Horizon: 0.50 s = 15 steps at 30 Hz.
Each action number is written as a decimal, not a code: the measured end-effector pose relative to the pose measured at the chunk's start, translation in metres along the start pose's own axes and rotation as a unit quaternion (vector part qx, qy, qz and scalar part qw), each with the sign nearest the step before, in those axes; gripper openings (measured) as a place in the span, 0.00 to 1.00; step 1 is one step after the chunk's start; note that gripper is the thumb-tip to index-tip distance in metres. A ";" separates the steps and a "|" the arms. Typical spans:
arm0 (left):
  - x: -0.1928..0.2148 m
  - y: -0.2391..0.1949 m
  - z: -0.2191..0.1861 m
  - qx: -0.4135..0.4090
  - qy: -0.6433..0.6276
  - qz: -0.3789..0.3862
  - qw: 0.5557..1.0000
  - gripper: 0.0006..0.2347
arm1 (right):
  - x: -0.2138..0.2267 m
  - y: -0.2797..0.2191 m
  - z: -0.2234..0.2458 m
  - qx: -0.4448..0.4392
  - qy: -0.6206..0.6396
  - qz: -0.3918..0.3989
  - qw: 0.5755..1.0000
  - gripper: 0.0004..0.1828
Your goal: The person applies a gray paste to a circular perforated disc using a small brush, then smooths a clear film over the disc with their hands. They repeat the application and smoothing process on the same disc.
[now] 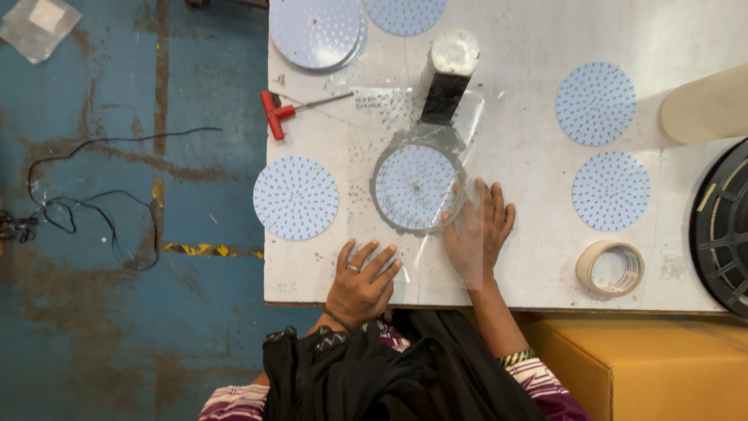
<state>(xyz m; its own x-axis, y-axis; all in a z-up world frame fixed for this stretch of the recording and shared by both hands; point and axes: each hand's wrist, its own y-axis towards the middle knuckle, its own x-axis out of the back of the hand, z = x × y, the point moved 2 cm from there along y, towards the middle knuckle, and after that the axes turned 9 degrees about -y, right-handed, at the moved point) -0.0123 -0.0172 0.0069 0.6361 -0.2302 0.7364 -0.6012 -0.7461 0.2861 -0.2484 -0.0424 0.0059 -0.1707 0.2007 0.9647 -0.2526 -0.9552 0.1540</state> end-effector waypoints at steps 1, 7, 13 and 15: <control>0.000 -0.001 0.000 0.002 -0.002 0.001 1.000 0.14 | -0.001 -0.002 -0.001 0.001 0.000 0.001 1.000 0.29; 0.000 -0.001 -0.001 0.001 0.005 0.000 1.000 0.14 | -0.005 -0.002 -0.004 0.008 -0.008 0.001 1.000 0.30; -0.001 -0.002 -0.001 0.005 0.003 0.002 1.000 0.14 | -0.006 -0.004 -0.006 0.009 -0.001 0.007 1.000 0.29; -0.001 -0.003 -0.001 0.004 0.004 0.000 1.000 0.14 | -0.007 -0.004 -0.007 0.008 0.007 0.005 1.000 0.30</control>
<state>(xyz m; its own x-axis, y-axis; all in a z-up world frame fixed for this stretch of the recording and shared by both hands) -0.0115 -0.0145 0.0060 0.6320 -0.2250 0.7416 -0.5977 -0.7506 0.2817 -0.2525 -0.0385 -0.0028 -0.1866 0.1942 0.9631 -0.2352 -0.9606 0.1481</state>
